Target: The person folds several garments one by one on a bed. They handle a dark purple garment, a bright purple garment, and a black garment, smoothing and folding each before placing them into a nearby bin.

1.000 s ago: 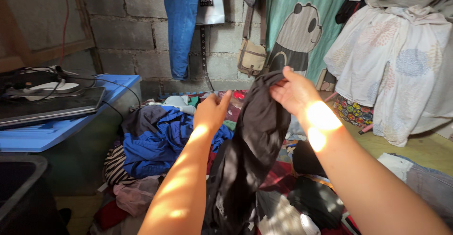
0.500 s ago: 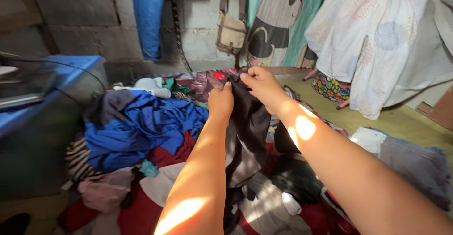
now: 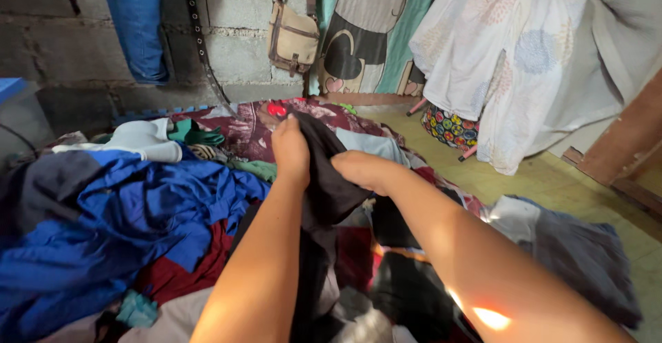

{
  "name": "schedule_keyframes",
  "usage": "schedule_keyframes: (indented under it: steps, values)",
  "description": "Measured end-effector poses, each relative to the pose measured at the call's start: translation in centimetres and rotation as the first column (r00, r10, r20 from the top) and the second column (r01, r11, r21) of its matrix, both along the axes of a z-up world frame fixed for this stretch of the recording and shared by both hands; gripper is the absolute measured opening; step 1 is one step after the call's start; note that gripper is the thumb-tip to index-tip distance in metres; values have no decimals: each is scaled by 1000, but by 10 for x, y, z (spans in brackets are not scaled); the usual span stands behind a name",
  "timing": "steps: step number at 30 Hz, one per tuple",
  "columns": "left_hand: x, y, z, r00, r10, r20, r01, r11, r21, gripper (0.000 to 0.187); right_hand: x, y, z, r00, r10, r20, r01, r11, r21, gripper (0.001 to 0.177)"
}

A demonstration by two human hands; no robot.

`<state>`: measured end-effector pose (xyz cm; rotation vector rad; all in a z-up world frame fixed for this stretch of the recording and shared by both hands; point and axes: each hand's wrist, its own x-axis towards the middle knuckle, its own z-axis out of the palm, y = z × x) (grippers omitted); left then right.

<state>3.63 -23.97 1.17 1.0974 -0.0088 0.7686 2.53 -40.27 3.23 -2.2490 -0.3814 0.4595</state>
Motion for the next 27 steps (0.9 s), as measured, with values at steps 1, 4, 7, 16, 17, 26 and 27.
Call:
schedule_keyframes:
  steps: [1,4,7,16,17,26,27]
  values:
    - [14,7,6,998,-55,-11,56,984,172,39,24,12,-3,995,71,72,-65,995,-78,37]
    - [44,24,21,979,-191,-70,198,819,538,36,96,44,-12,867,466,178,-144,576,-805,37]
    - [54,35,17,947,-298,-122,314,770,555,40,141,56,-30,904,327,274,-55,726,-686,36]
    - [39,41,-23,943,-119,-310,310,651,693,109,164,22,61,994,-76,-81,110,549,829,31]
    - [30,45,-39,897,-267,-353,436,675,595,119,170,22,81,997,-24,-79,82,465,882,28]
    - [70,147,-81,780,285,-557,71,843,533,57,185,63,96,969,242,-48,10,156,988,30]
    - [70,156,-68,761,328,-560,-44,887,460,56,178,73,79,977,197,-77,41,181,983,29]
